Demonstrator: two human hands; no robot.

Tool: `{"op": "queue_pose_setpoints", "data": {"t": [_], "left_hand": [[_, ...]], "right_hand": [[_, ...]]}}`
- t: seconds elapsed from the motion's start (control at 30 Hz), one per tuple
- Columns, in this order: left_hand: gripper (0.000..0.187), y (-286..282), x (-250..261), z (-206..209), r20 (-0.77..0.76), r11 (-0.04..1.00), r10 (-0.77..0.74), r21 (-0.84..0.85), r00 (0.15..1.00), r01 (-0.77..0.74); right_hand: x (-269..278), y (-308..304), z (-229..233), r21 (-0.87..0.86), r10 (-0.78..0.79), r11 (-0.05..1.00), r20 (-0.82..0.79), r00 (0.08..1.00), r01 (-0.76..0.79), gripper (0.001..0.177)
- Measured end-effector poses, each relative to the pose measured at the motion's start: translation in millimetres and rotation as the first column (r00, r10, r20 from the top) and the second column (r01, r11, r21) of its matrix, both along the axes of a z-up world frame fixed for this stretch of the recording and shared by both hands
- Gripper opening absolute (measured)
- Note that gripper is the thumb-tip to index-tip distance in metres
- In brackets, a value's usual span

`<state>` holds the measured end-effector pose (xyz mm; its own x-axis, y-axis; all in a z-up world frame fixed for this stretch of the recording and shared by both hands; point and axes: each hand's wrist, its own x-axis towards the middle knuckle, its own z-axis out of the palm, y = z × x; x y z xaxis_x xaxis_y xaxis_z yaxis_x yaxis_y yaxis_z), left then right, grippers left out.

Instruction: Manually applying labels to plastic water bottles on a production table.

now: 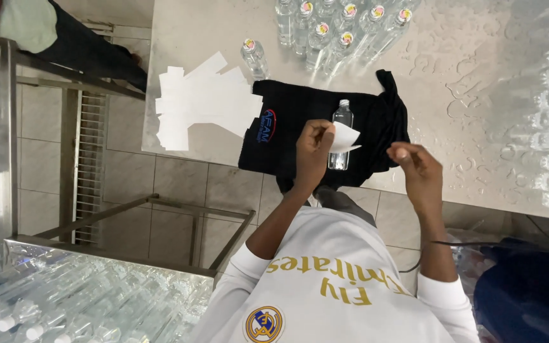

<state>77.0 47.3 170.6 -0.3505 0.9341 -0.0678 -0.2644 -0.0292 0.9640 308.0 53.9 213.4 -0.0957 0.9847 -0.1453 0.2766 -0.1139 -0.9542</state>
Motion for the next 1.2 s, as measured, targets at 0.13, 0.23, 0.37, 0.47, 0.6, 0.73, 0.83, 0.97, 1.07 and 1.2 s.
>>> {"op": "queue_pose_setpoints", "data": {"t": [0.13,0.23,0.37,0.47,0.6,0.73,0.83,0.97,1.07,1.2], "left_hand": [[0.013,-4.8,15.6,-4.5,-0.075,0.994,-0.108,-0.031,0.991,0.106],[0.013,-2.1,24.8,0.3,-0.162,0.985,-0.173,-0.033,0.972,0.169],[0.016,2.4,24.3,7.8,-0.236,0.983,-0.14,0.085,0.962,0.164],[0.02,0.6,18.8,12.8,-0.383,0.982,-0.01,0.169,0.924,0.081],[0.038,-12.7,29.2,11.0,-0.259,0.965,-0.101,0.211,0.96,0.158],[0.045,-19.3,39.3,18.5,-0.217,0.943,-0.207,0.215,0.954,0.254],[0.042,-15.3,33.1,21.6,-0.118,0.968,-0.197,0.135,0.973,0.213],[0.029,-12.0,20.1,15.3,-0.003,0.992,-0.125,-0.012,0.992,0.125],[0.027,-9.2,9.7,-5.4,0.046,0.992,-0.091,-0.081,0.995,0.094],[0.028,-10.7,-7.1,-36.3,0.121,0.99,-0.056,-0.122,0.991,0.07]], "right_hand": [[-18.2,25.3,25.8,0.125,0.078,0.989,0.046,0.996,-0.083,0.028],[-26.0,35.1,35.6,0.083,0.179,0.979,0.068,0.981,-0.184,0.027],[-16.3,34.4,18.0,-0.02,0.196,0.98,0.059,0.979,-0.196,0.011],[-17.6,30.9,4.0,-0.05,0.08,0.995,-0.048,0.996,-0.083,0.012],[-35.6,19.7,-3.0,0.032,-0.037,0.999,-0.128,0.991,0.041,0.014],[-52.5,16.4,-4.3,0.164,0.017,0.987,-0.125,0.992,0.004,0.009],[-57.9,18.5,-4.1,0.225,0.066,0.973,-0.07,0.995,-0.049,0.009],[-69.0,17.9,-4.7,0.232,0.152,0.961,0.009,0.988,-0.15,0.009],[-85.6,19.0,1.6,0.185,0.152,0.971,0.011,0.988,-0.151,0.009],[-96.6,16.1,-25.2,0.061,0.132,0.99,-0.05,0.99,-0.129,0.011]]}}
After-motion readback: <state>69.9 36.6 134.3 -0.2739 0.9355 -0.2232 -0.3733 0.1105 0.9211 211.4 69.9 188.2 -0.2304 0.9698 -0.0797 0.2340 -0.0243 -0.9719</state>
